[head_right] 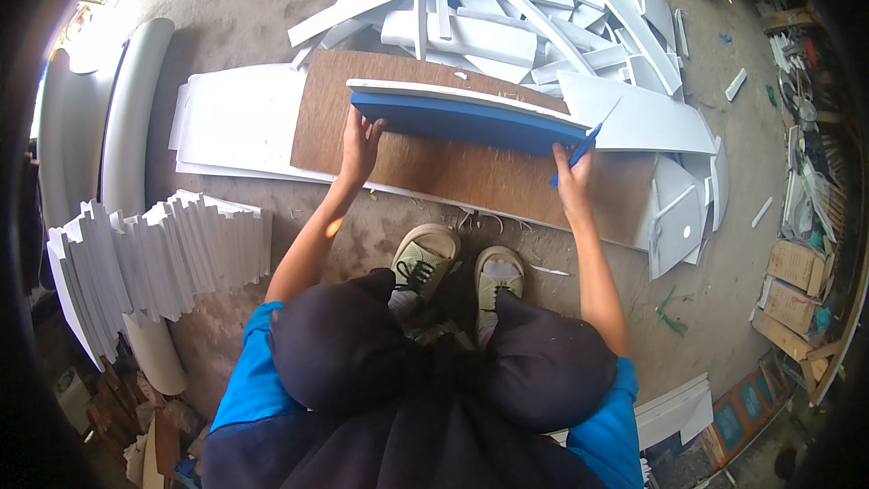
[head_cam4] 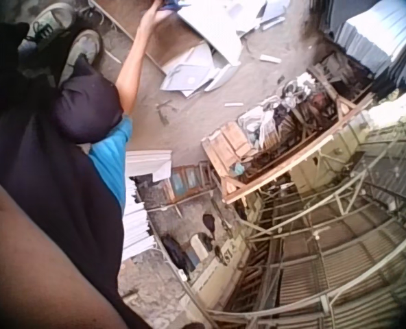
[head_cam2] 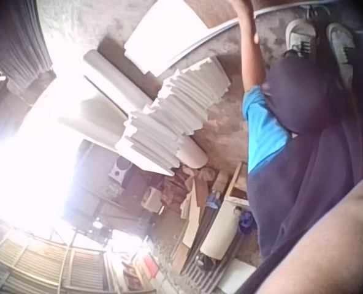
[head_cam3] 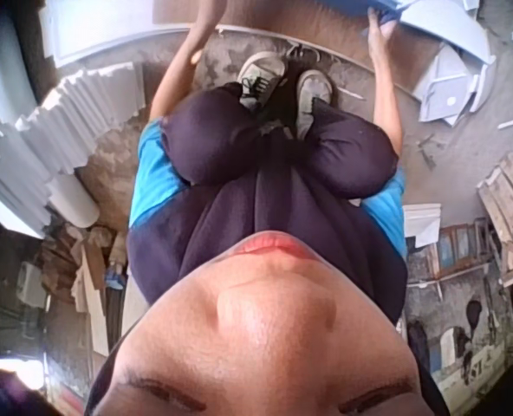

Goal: The person sits on the floor and uses a utility knife to cut white and blue rectangular sheets. They repeatedly place a blue sheet on top of a white sheet, align them, and cut along the edge to trim the white sheet. The cut pieces are discarded into a pile nearby.

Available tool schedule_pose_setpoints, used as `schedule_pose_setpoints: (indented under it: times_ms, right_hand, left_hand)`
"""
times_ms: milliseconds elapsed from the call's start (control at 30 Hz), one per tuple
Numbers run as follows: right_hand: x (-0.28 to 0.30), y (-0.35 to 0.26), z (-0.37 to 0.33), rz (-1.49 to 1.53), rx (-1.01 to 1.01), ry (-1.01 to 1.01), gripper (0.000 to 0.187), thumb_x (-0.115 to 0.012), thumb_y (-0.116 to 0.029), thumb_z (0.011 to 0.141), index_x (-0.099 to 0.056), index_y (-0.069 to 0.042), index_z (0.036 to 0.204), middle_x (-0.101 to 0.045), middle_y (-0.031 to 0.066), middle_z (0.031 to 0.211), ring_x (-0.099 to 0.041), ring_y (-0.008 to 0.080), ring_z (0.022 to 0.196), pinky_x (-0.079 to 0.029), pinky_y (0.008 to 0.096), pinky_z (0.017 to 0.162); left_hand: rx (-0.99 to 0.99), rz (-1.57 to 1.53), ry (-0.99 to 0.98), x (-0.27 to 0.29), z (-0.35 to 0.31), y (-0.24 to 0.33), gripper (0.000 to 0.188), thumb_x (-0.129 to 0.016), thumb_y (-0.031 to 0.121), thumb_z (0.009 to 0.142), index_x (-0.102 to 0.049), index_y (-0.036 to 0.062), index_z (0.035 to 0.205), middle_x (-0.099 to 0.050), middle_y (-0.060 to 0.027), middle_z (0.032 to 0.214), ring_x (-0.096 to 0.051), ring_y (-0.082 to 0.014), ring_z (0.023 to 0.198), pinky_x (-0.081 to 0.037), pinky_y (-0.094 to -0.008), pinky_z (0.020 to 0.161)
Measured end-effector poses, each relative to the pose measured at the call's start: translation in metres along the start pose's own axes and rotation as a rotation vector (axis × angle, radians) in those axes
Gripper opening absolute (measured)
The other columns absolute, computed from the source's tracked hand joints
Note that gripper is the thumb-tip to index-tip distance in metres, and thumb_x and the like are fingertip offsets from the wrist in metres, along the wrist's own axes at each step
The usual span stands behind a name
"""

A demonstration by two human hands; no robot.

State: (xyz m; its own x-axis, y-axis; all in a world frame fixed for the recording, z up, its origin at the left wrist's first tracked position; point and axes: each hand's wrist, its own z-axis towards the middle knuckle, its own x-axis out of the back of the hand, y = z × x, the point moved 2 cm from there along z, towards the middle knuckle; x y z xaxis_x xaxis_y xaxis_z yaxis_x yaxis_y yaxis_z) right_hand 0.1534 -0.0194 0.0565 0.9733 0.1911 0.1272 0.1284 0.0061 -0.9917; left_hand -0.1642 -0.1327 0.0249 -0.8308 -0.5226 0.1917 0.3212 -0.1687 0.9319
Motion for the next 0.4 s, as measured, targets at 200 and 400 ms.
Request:
schedule_pose_setpoints:
  times_ms: [200, 400]
  right_hand:
    - [-0.009, -0.009, 0.006, -0.121, -0.001, 0.093, 0.040, -0.060, -0.025, 0.083, -0.037, -0.004, 0.109, -0.036, -0.0001, 0.086, -0.037, 0.0093, 0.074, -0.036, 0.0239, 0.068]
    - [-0.019, -0.006, -0.012, 0.016, -0.329, 0.013, 0.031, -0.063, -0.027, 0.080, -0.038, -0.009, 0.085, -0.035, -0.0031, 0.075, -0.036, 0.0070, 0.069, -0.035, 0.0234, 0.065]
  left_hand:
    - [0.105, 0.196, -0.016, -0.004, 0.005, 0.003, 0.045, -0.053, 0.011, 0.085, -0.034, -0.0031, 0.124, -0.047, -0.0168, 0.096, -0.050, -0.0244, 0.086, -0.040, -0.0340, 0.078]
    - [0.572, -0.230, -0.144, 0.014, 0.028, 0.014, 0.049, -0.050, 0.019, 0.089, -0.032, 0.0046, 0.132, -0.044, -0.0126, 0.126, -0.045, -0.0139, 0.110, -0.034, -0.0241, 0.094]
